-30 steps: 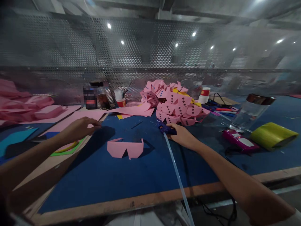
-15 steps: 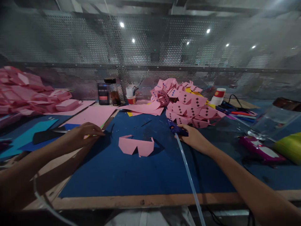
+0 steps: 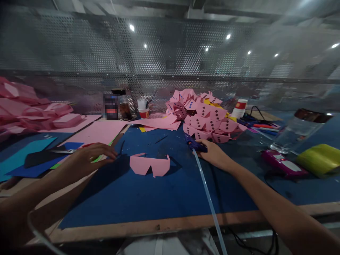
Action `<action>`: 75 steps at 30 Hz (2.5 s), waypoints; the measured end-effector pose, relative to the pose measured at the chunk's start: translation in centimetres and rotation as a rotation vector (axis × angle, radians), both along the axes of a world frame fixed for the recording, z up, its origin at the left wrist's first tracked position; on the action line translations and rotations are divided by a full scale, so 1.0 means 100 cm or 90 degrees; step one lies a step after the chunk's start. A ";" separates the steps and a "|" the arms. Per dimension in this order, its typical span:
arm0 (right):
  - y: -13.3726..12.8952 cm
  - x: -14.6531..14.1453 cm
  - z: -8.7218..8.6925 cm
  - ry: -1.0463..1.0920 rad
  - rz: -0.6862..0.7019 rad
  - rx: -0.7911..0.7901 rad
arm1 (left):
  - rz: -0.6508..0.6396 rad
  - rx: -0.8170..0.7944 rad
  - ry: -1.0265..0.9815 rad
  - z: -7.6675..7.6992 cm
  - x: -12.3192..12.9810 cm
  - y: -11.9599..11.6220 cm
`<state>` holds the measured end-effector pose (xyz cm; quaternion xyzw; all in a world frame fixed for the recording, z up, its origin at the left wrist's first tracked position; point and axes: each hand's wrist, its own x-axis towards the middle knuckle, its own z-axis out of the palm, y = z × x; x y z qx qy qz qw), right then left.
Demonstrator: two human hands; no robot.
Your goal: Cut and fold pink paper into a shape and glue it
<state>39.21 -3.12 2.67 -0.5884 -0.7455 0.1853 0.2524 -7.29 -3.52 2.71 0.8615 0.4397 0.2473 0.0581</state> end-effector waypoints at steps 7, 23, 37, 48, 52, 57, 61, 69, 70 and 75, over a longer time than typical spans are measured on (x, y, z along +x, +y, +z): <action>0.001 -0.001 -0.002 -0.001 -0.015 0.012 | -0.053 0.020 0.053 0.018 0.038 0.028; 0.000 -0.004 0.003 0.031 -0.045 -0.035 | -0.098 0.041 0.197 -0.014 0.044 0.068; 0.002 -0.002 0.003 0.049 -0.098 -0.063 | 0.010 0.013 -0.117 -0.016 0.047 0.063; 0.005 -0.001 0.001 0.123 -0.090 -0.131 | 0.104 -0.039 -0.195 -0.007 0.042 0.057; 0.003 0.000 0.000 0.139 -0.097 -0.139 | 0.213 -0.053 -0.241 -0.001 0.035 0.060; -0.001 0.002 0.000 0.117 -0.076 -0.143 | 0.303 -0.100 -0.188 0.008 0.020 0.064; -0.003 0.003 -0.002 0.099 -0.047 -0.132 | 0.292 -0.150 -0.145 0.007 0.005 0.059; -0.003 0.004 -0.005 0.076 -0.051 -0.106 | 0.217 -0.049 -0.020 0.004 -0.011 0.048; -0.002 0.005 -0.006 0.070 -0.053 -0.106 | 0.191 -0.037 -0.002 0.004 -0.013 0.050; 0.001 0.016 -0.016 0.035 -0.079 -0.139 | 0.223 0.015 0.062 0.002 -0.034 0.065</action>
